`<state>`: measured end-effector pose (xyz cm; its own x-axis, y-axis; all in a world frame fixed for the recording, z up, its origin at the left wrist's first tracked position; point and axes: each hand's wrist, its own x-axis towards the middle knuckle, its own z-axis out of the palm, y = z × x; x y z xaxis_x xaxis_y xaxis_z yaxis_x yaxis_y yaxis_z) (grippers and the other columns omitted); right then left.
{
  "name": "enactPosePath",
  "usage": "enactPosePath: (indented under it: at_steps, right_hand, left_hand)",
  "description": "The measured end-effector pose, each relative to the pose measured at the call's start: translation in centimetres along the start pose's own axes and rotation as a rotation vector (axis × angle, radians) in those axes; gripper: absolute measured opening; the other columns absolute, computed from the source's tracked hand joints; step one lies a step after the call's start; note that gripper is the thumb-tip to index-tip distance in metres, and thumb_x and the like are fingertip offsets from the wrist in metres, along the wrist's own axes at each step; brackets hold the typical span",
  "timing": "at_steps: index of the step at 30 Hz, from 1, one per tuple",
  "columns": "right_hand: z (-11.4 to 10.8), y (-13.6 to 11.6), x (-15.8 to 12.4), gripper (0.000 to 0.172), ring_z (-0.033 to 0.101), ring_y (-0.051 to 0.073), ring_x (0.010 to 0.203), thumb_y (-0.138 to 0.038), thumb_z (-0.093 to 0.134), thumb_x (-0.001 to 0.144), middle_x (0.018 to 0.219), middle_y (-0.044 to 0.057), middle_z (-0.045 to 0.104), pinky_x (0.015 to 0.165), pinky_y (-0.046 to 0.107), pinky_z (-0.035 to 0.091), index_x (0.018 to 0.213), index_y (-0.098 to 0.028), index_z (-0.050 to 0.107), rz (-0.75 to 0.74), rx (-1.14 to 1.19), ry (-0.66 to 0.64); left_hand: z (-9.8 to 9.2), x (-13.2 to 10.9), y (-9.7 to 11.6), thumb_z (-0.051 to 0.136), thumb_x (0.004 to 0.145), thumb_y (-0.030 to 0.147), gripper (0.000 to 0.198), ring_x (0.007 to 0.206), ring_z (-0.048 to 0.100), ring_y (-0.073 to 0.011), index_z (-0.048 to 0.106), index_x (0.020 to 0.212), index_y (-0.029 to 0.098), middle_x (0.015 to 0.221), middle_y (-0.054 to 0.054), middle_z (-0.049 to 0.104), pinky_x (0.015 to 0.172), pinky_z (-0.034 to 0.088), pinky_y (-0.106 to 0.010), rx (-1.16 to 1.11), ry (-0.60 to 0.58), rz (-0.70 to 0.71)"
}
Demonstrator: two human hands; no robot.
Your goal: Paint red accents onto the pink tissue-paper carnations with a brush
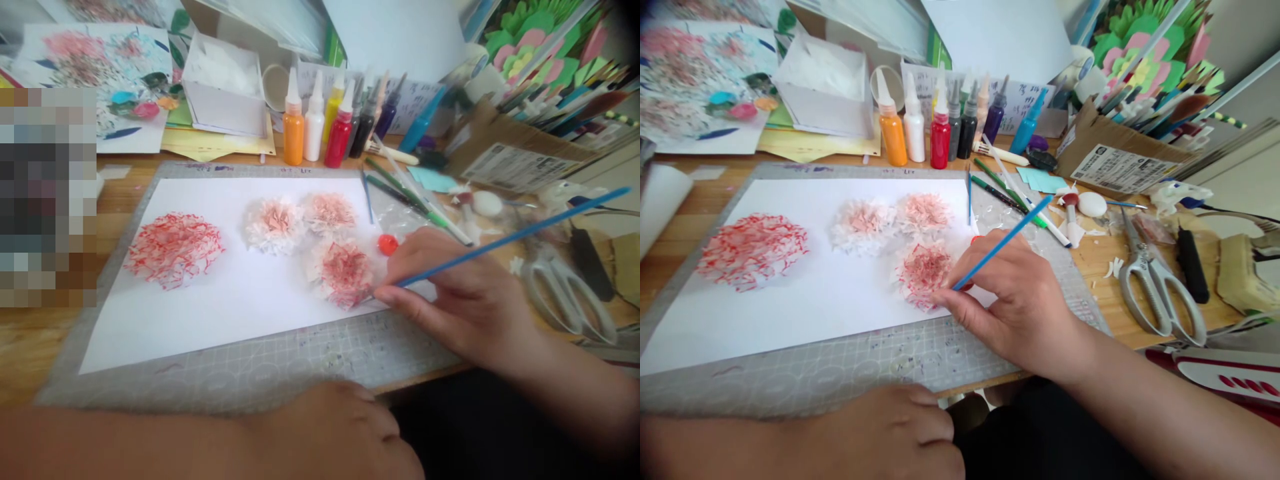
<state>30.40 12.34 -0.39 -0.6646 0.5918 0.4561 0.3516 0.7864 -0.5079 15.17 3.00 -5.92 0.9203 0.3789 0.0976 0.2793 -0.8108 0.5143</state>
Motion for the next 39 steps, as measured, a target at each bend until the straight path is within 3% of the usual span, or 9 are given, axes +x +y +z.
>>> enactPosePath:
  at_steps: [6, 13, 21, 31, 39]
  right_hand:
    - [-0.4, 0.1, -0.4, 0.006, 0.059, 0.016, 0.07, -0.015, 0.067, 0.077, 0.069, 0.001, 0.065, 0.071, 0.034, 0.047, 0.077, -0.019, 0.063, 0.05, 0.044, 0.058]
    - [0.1, 0.0, 0.0, 0.007, 0.059, 0.014, 0.069, -0.018, 0.068, 0.078, 0.067, 0.0, 0.065, 0.069, 0.032, 0.046, 0.074, -0.018, 0.062, 0.019, 0.033, 0.0]
    - [0.3, -0.5, 0.2, 0.006, 0.059, 0.014, 0.068, -0.02, 0.066, 0.08, 0.069, 0.001, 0.066, 0.074, 0.035, 0.047, 0.076, -0.019, 0.062, 0.025, 0.081, -0.025]
    - [-1.3, 1.2, -1.1, 0.009, 0.056, 0.013, 0.067, -0.023, 0.067, 0.078, 0.07, -0.001, 0.062, 0.063, 0.029, 0.043, 0.072, -0.022, 0.06, 0.241, 0.01, 0.177]
    - [-0.6, 1.4, -0.8, 0.011, 0.057, 0.014, 0.067, -0.02, 0.066, 0.079, 0.066, 0.0, 0.062, 0.066, 0.03, 0.045, 0.07, -0.02, 0.059, 0.099, 0.028, 0.106]
  left_hand:
    - [-0.1, -0.4, -0.1, 0.065, 0.083, 0.026, 0.023, 0.058, 0.054, -0.009, 0.052, 0.065, 0.019, 0.07, 0.006, 0.063, 0.059, 0.046, -0.023, 0.008, 0.022, 0.0]
    - [0.2, -0.4, 0.1, 0.065, 0.083, 0.03, 0.031, 0.055, 0.05, -0.0093, 0.048, 0.06, 0.02, 0.066, 0.006, 0.061, 0.058, 0.043, -0.023, 0.022, 0.082, 0.013]
    - [0.0, -0.7, 0.1, 0.07, 0.078, 0.027, 0.026, 0.057, 0.051, -0.0089, 0.05, 0.064, 0.019, 0.062, 0.008, 0.058, 0.06, 0.042, -0.022, 0.032, 0.12, 0.006]
    - [0.8, -1.0, -0.2, 0.074, 0.075, 0.026, 0.028, 0.055, 0.048, -0.0088, 0.048, 0.065, 0.019, 0.061, 0.008, 0.056, 0.058, 0.04, -0.022, -0.02, 0.182, 0.023]
    - [0.3, -1.2, -0.2, 0.067, 0.082, 0.026, 0.02, 0.061, 0.051, -0.0091, 0.05, 0.073, 0.019, 0.064, 0.008, 0.056, 0.063, 0.04, -0.021, -0.038, 0.132, 0.013]
